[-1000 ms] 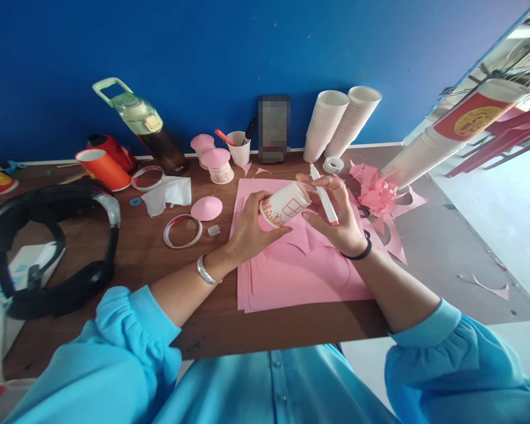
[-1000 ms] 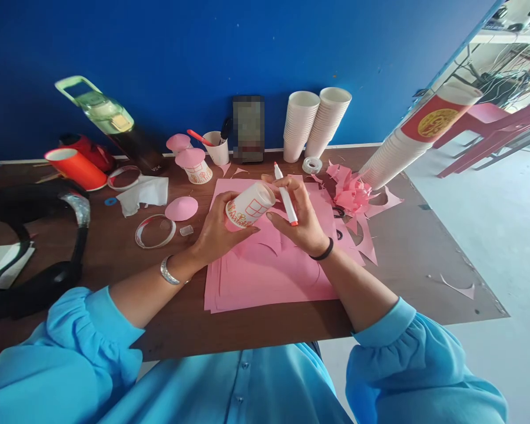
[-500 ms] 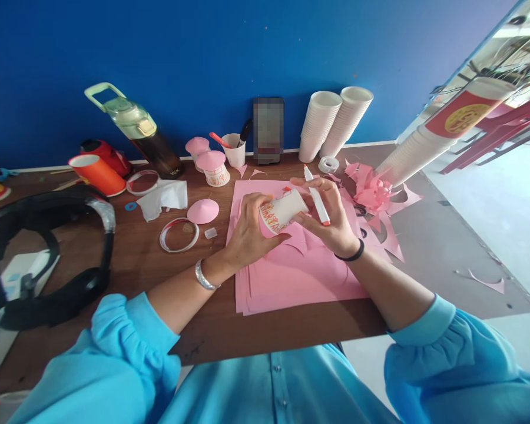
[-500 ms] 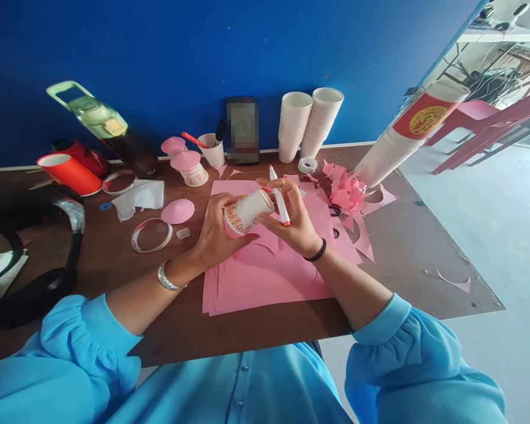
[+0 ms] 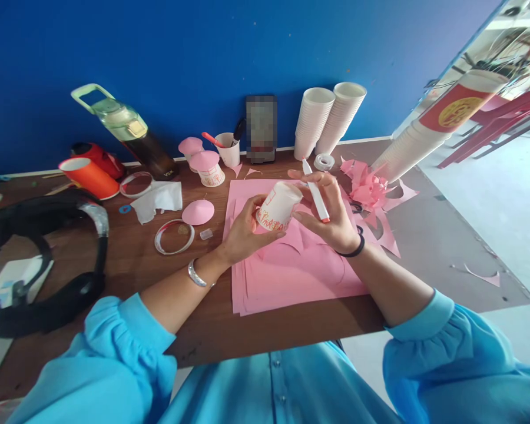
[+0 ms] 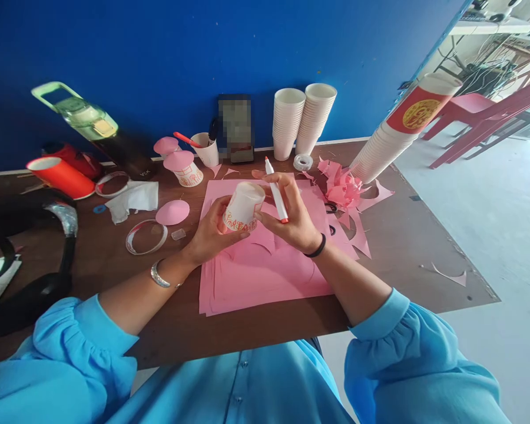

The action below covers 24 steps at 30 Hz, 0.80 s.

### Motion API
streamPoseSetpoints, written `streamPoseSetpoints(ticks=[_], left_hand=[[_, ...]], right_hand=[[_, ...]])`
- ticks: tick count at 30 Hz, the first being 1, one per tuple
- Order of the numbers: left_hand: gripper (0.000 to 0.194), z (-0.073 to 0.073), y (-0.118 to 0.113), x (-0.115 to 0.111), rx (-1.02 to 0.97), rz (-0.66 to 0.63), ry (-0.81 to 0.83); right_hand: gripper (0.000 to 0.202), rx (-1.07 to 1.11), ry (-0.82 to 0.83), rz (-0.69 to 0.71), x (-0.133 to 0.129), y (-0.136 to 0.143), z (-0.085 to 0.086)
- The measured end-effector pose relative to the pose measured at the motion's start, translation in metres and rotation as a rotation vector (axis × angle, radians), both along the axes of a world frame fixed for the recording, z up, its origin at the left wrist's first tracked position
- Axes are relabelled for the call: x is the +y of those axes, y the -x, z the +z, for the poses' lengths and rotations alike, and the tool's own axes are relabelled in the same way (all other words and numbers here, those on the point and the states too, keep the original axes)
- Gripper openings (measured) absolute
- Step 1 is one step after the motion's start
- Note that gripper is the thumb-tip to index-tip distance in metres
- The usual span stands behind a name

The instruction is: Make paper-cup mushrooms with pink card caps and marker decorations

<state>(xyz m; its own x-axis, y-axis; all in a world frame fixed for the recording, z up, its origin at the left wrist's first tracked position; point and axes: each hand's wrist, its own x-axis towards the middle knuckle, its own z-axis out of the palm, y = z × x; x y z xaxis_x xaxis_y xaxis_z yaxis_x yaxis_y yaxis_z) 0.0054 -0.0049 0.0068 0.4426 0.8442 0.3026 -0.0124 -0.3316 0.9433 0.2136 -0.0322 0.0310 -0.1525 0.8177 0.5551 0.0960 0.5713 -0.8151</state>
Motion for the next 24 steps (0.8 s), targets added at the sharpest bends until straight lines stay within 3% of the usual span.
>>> streamPoseSetpoints(ticks=[9, 14, 20, 24], left_hand=[[0.067, -0.001, 0.002, 0.002, -0.034, 0.053, 0.16], [0.071, -0.004, 0.002, 0.003, -0.051, 0.111, 0.17], [0.074, -0.008, 0.003, 0.004, -0.016, 0.18, 0.172], [0.072, -0.007, 0.004, 0.004, 0.012, 0.201, 0.153]], right_hand=[[0.049, -0.038, -0.008, -0.09, -0.003, 0.002, -0.002], [0.048, -0.095, -0.038, -0.209, -0.008, 0.005, 0.0], [0.02, -0.137, -0.121, -0.324, -0.015, 0.009, 0.002], [0.016, -0.21, -0.184, -0.399, -0.017, 0.009, 0.003]])
